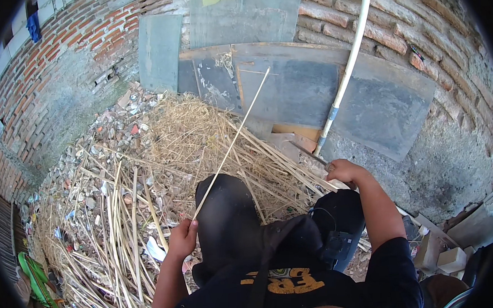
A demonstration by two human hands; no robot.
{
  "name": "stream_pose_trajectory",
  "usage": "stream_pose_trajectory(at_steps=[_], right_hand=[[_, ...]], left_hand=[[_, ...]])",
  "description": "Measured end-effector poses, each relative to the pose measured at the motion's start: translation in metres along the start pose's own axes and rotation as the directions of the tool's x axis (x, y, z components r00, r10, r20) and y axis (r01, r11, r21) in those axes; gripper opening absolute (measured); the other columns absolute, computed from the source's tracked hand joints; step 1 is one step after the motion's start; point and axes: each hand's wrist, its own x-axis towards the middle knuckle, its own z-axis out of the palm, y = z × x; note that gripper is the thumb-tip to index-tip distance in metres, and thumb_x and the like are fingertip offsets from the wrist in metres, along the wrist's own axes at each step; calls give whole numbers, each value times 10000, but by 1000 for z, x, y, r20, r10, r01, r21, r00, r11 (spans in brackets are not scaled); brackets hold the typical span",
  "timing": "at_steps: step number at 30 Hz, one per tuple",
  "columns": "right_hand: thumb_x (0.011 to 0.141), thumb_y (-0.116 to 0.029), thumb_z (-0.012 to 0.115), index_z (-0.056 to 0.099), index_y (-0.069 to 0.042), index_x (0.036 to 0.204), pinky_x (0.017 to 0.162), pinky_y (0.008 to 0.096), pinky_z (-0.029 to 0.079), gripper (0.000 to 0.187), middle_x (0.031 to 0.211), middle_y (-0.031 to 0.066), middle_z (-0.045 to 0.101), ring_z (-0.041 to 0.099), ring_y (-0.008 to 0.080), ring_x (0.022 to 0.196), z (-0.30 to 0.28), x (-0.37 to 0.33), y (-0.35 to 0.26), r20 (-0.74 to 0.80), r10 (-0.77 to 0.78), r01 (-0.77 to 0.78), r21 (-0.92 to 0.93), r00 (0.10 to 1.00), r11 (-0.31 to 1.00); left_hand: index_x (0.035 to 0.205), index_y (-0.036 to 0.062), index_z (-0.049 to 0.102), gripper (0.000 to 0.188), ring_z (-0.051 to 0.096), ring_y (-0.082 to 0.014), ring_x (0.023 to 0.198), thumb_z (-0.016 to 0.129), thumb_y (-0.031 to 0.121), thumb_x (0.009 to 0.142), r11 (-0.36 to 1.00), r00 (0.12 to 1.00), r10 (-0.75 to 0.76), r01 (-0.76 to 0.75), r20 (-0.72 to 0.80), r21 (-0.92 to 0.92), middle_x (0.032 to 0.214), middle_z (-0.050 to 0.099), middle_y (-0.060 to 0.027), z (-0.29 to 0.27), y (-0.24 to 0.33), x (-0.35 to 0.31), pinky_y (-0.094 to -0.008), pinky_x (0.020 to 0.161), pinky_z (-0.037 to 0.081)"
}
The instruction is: The person strips a long bamboo piece using a knife, holding the bamboo with one hand and pulling the knife along its length with the other.
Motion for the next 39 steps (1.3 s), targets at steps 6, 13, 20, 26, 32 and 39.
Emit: stream_pose_trajectory(at_steps=[6, 13, 20, 26, 32, 39], right_hand=[[764, -312, 745, 632, 44, 1121, 872, 414, 524, 517, 1029, 207, 700, 686, 314, 964, -3, -12, -3, -45, -27, 28, 13, 999, 1000], [819, -251, 751, 639, 35, 1007, 727, 362, 536, 361, 862, 122, 706, 691, 213, 785, 17, -17, -25, 241, -10, 48, -151, 971, 987], [770, -369, 752, 669, 1, 1044, 854, 449, 512, 468, 1036, 213, 701, 666, 375, 987, 19, -17, -30, 77, -78, 101, -363, 994, 926], [762, -374, 747, 663, -44, 1110, 926, 467, 508, 487, 1118, 190, 691, 647, 375, 1078, -1, -30, -27, -167, -3, -71, -435, 986, 897], [800, -301, 739, 630, -24, 1052, 812, 526, 515, 391, 934, 262, 690, 663, 444, 925, -15, -46, -34, -575, -120, -3, -209, 809, 978], [824, -207, 692, 609, -118, 1104, 694, 520, 539, 306, 852, 204, 699, 676, 431, 786, -16, -12, -88, -783, -352, 208, -284, 513, 936]], left_hand=[[824, -11, 561, 449, 590, -389, 649, 527, 395, 1014, 999, 998, -37, 37, 44, 14, 679, 585, -218, -2, 6, 4, -464, 635, 456], [836, -9, 571, 453, 616, -448, 724, 512, 404, 1015, 1000, 1000, 7, -8, 18, 29, 719, 609, -246, 7, 12, 12, -490, 659, 467], [837, -10, 571, 448, 613, -458, 717, 507, 395, 1018, 1000, 1000, -2, 2, -2, 20, 715, 606, -254, 6, 10, 4, -495, 665, 470], [821, -14, 566, 440, 616, -450, 709, 511, 376, 1018, 1000, 1000, -1, 0, 11, 16, 711, 603, -254, 6, 5, 3, -489, 658, 469], [817, -13, 568, 433, 619, -449, 692, 517, 368, 1016, 998, 999, -28, 25, 47, 55, 690, 599, -250, 8, 25, 6, -485, 640, 468], [809, -9, 560, 438, 614, -465, 688, 512, 372, 1019, 988, 999, -30, 25, 30, 154, 703, 610, -265, 10, 57, 15, -508, 613, 448]])
